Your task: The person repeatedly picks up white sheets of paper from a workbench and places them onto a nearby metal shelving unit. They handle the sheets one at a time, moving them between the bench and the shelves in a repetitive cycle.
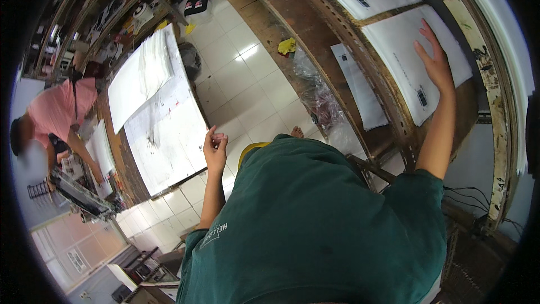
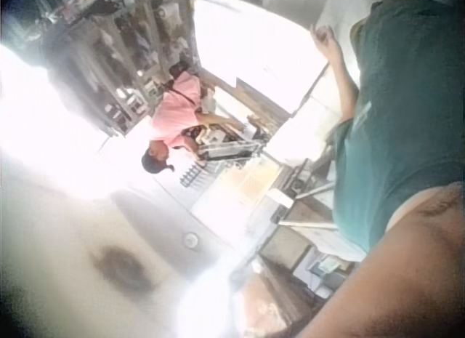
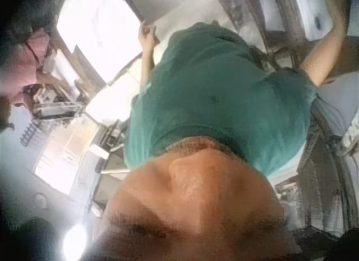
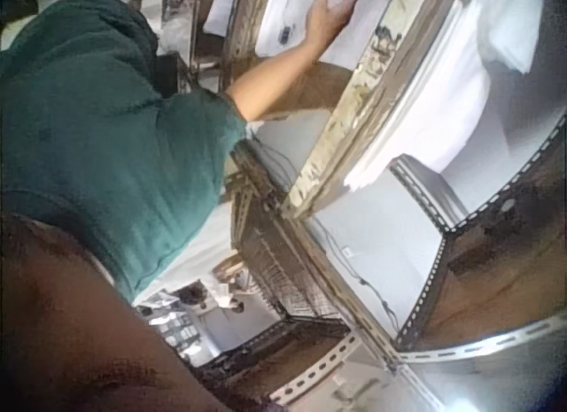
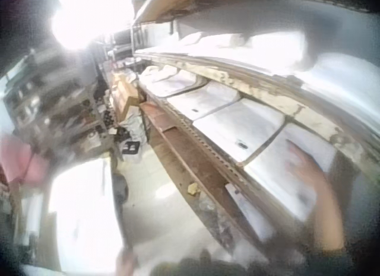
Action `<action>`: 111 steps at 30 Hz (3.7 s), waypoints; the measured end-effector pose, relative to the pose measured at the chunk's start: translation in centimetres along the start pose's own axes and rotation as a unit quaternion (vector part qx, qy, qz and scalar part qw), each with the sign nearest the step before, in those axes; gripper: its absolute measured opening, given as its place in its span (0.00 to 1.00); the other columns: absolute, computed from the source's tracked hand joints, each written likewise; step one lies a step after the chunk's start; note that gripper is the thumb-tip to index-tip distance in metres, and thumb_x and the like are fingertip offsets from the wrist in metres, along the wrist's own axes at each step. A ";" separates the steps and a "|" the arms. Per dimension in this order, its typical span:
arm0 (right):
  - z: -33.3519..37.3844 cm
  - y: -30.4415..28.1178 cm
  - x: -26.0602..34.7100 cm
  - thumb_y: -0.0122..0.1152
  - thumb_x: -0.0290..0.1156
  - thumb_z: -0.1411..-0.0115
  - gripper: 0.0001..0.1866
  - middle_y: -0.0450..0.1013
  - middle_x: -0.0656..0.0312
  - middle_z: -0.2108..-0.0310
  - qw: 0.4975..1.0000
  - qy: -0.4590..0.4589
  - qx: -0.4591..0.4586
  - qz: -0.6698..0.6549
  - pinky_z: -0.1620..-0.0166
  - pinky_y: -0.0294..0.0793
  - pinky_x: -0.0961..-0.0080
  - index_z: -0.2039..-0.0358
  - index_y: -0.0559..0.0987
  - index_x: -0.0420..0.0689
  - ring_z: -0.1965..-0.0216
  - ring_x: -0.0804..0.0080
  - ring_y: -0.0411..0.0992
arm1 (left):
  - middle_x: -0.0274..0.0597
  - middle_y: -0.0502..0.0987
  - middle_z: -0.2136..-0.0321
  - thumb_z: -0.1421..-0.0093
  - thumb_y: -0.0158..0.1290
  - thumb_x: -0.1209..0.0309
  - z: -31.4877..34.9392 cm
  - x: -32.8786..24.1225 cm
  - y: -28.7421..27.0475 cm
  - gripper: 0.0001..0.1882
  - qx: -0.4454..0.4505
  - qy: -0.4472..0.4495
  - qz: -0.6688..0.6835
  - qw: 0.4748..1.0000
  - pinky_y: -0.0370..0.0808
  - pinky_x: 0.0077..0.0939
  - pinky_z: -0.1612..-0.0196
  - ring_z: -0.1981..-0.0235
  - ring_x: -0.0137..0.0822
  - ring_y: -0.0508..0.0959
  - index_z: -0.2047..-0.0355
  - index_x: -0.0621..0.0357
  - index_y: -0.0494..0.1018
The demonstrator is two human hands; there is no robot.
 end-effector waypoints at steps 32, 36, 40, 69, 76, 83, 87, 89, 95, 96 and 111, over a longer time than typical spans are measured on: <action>34.6 36.5 6.5 0.59 0.40 0.49 0.26 0.73 0.49 0.64 0.866 0.257 0.429 0.015 0.61 0.71 0.71 0.50 0.69 0.43 0.64 0.63 0.72 | 0.40 0.68 0.80 0.39 0.36 0.47 12.6 -22.4 -26.8 0.18 0.570 0.446 0.368 0.583 0.61 0.26 0.76 0.81 0.32 0.66 0.71 0.39 0.72; 34.5 37.6 5.4 0.59 0.43 0.49 0.27 0.74 0.48 0.65 0.865 0.231 0.444 0.034 0.58 0.70 0.70 0.50 0.70 0.44 0.63 0.61 0.72 | 0.30 0.60 0.85 0.39 0.36 0.46 13.9 -24.1 -25.6 0.23 0.480 0.448 0.459 0.598 0.51 0.20 0.82 0.86 0.26 0.58 0.70 0.43 0.76; 32.5 37.5 5.7 0.58 0.43 0.49 0.26 0.73 0.48 0.64 0.893 0.169 0.415 0.043 0.56 0.69 0.70 0.51 0.70 0.45 0.62 0.60 0.72 | 0.28 0.57 0.88 0.40 0.35 0.44 14.4 -24.1 -24.1 0.24 0.458 0.494 0.487 0.556 0.50 0.20 0.82 0.88 0.25 0.56 0.70 0.41 0.76; 32.4 39.5 0.4 0.58 0.43 0.49 0.26 0.70 0.49 0.56 0.886 0.260 0.384 -0.019 0.50 0.65 0.69 0.52 0.71 0.43 0.54 0.57 0.68 | 0.35 0.63 0.86 0.39 0.42 0.64 14.9 -28.7 -17.1 0.14 0.536 0.415 0.483 0.555 0.55 0.24 0.81 0.85 0.30 0.60 0.82 0.46 0.68; 35.2 41.5 -2.3 0.58 0.45 0.50 0.29 0.71 0.47 0.58 0.875 0.237 0.421 -0.035 0.62 0.72 0.66 0.50 0.69 0.41 0.62 0.59 0.72 | 0.39 0.62 0.87 0.41 0.41 0.74 15.5 -28.3 -19.4 0.15 0.424 0.488 0.486 0.588 0.58 0.27 0.81 0.84 0.36 0.64 0.86 0.48 0.57; 33.6 41.0 0.2 0.57 0.44 0.50 0.30 0.70 0.46 0.56 0.824 0.305 0.477 -0.016 0.59 0.71 0.66 0.50 0.69 0.38 0.59 0.58 0.72 | 0.35 0.57 0.88 0.43 0.43 0.74 17.4 -27.7 -19.9 0.13 0.191 0.563 0.508 0.623 0.48 0.25 0.85 0.87 0.35 0.60 0.85 0.49 0.58; 32.1 44.6 -2.1 0.56 0.45 0.49 0.29 0.69 0.44 0.55 0.853 0.232 0.468 -0.010 0.48 0.64 0.67 0.52 0.70 0.38 0.51 0.54 0.67 | 0.25 0.62 0.88 0.48 0.47 0.77 17.4 -29.4 -19.9 0.13 0.087 0.631 0.461 0.617 0.46 0.18 0.85 0.89 0.21 0.56 0.86 0.44 0.70; 31.0 45.9 -1.6 0.56 0.45 0.49 0.28 0.69 0.44 0.56 0.864 0.206 0.458 -0.025 0.48 0.63 0.67 0.52 0.71 0.38 0.51 0.53 0.67 | 0.26 0.62 0.88 0.48 0.45 0.79 17.7 -29.1 -20.6 0.14 0.088 0.611 0.449 0.646 0.46 0.17 0.86 0.89 0.21 0.56 0.87 0.44 0.69; 28.6 47.1 2.3 0.58 0.42 0.49 0.26 0.70 0.51 0.63 0.858 0.225 0.456 -0.080 0.59 0.66 0.71 0.52 0.71 0.39 0.61 0.62 0.68 | 0.26 0.63 0.87 0.49 0.42 0.81 18.3 -28.8 -22.9 0.15 0.069 0.569 0.459 0.679 0.47 0.18 0.86 0.88 0.22 0.57 0.85 0.43 0.70; 28.8 47.8 1.2 0.59 0.41 0.49 0.25 0.69 0.57 0.68 0.869 0.200 0.447 -0.073 0.66 0.66 0.75 0.52 0.70 0.41 0.67 0.68 0.68 | 0.26 0.63 0.86 0.49 0.41 0.81 18.2 -28.7 -23.3 0.15 0.073 0.560 0.466 0.681 0.47 0.18 0.86 0.88 0.22 0.58 0.84 0.43 0.70; 38.1 49.1 4.2 0.58 0.42 0.49 0.29 0.72 0.53 0.67 0.861 0.288 0.413 -0.073 0.75 0.69 0.71 0.48 0.67 0.42 0.72 0.68 0.70 | 0.32 0.65 0.79 0.47 0.54 0.70 6.5 -12.0 -42.3 0.07 -0.060 0.463 0.264 0.844 0.65 0.21 0.72 0.76 0.26 0.66 0.75 0.53 0.66</action>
Point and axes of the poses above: each hand's wrist, its own z-axis away from the middle knuckle, its own y-axis out of the palm, x = y × z, the point moved 2 cm from there along -z, towards the middle knuckle
